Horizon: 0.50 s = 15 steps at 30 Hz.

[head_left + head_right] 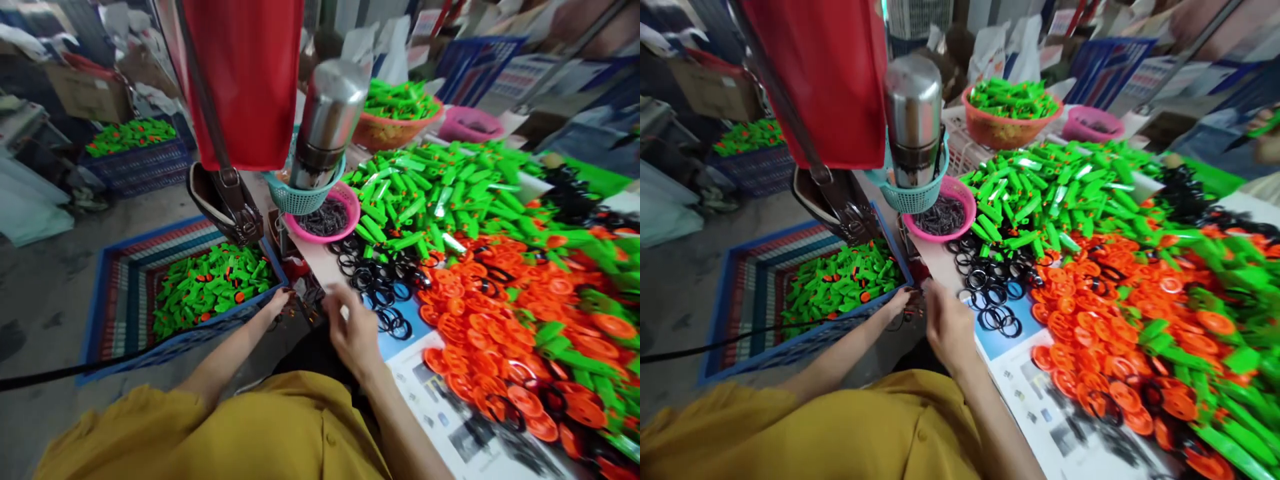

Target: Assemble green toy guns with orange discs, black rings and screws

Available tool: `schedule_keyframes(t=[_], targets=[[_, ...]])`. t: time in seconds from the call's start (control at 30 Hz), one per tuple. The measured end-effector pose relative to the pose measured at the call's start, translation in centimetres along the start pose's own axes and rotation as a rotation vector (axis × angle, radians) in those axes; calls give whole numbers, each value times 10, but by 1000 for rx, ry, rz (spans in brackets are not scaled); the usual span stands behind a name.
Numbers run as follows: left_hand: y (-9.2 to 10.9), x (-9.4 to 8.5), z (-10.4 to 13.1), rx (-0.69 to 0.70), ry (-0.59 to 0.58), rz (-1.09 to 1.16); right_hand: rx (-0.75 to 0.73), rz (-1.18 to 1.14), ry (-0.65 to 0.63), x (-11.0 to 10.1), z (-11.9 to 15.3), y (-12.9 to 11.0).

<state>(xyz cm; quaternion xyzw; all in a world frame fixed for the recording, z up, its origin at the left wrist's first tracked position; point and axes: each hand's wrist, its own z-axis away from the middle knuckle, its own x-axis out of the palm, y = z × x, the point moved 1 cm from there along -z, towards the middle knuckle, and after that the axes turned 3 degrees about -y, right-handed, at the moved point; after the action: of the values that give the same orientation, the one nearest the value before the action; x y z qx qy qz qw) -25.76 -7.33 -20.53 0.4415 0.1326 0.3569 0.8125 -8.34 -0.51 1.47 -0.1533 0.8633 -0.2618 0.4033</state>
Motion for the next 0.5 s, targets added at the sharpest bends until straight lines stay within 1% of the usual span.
schedule_keyframes(t=[0.03,0.07,0.1,0.13,0.2,0.27,0.3,0.37,0.43,0.5], targets=[[2,-3,4,3,8,-43,21,-35,115,-11,-28,-2],[5,-7,7,13,12,-89,-2,-70,179,-19,-59,-2],[9,-11,10,30,10,-129,-48,-95,213,-25,-90,-1],[15,-15,14,55,0,-159,-98,-97,223,-29,-121,2],[27,-23,22,116,-26,-200,-184,-85,191,-26,-176,12],[39,-31,31,187,-49,-221,-217,-76,142,-16,-217,22],[45,-35,36,224,-57,-225,-213,-71,116,-10,-230,27],[55,-43,45,293,-70,-233,-185,-75,89,1,-246,35],[63,-50,52,348,-85,-249,-148,-80,98,6,-251,39],[69,-57,56,386,-101,-276,-136,-75,103,4,-254,39]])
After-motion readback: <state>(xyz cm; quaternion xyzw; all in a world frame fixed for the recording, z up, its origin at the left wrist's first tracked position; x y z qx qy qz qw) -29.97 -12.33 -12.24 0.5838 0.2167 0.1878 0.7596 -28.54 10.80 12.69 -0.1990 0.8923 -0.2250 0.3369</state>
